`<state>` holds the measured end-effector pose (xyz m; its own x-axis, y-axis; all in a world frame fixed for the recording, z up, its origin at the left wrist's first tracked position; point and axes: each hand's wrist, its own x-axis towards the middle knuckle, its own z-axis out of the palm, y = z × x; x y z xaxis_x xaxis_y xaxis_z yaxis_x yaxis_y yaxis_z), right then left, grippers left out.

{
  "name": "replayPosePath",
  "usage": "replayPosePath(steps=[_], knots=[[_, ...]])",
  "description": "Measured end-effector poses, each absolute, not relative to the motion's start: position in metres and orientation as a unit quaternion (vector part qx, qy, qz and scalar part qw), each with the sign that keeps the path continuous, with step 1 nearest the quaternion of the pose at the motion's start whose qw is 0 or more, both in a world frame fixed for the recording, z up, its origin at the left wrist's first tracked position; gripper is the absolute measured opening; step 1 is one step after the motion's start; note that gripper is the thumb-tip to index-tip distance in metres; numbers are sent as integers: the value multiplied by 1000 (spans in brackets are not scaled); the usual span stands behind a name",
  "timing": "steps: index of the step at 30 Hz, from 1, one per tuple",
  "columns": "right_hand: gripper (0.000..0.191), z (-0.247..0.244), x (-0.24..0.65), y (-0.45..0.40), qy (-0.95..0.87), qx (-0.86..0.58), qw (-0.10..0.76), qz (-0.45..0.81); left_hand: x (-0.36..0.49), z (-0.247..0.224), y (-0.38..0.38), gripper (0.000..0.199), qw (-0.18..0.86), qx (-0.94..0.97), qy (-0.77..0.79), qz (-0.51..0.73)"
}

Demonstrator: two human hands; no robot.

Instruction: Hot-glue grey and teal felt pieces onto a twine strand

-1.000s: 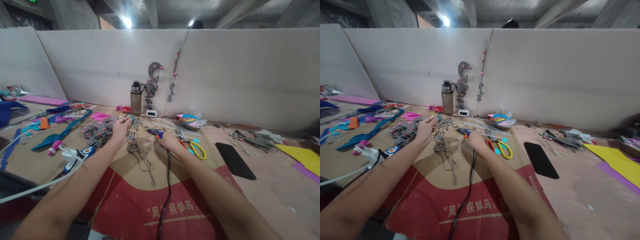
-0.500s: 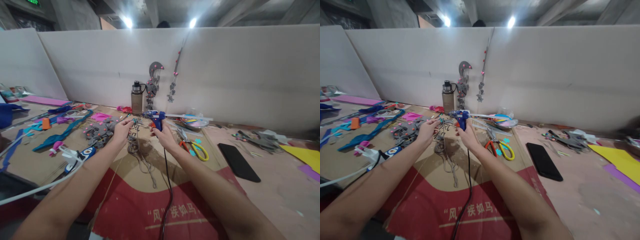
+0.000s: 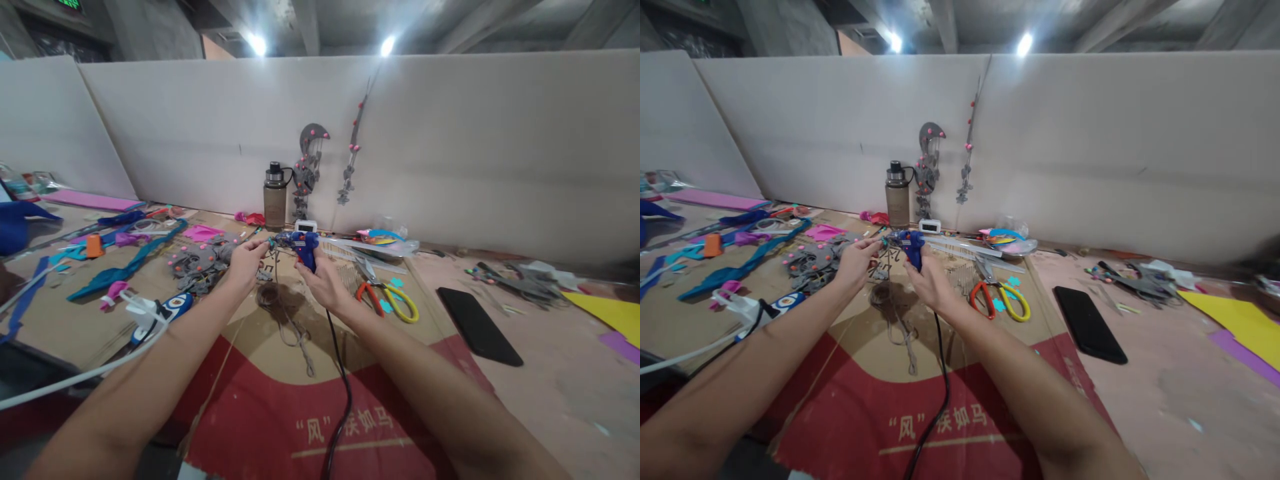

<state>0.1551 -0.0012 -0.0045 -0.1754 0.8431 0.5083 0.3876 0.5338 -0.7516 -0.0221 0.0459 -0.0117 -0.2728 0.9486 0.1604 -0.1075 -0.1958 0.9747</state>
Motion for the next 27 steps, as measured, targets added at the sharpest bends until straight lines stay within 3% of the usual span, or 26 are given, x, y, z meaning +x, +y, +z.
replayPosePath(steps=[27], knots=[[35, -15, 156, 3, -735, -421, 482, 222, -21, -13, 45, 26, 405, 447, 489, 630]])
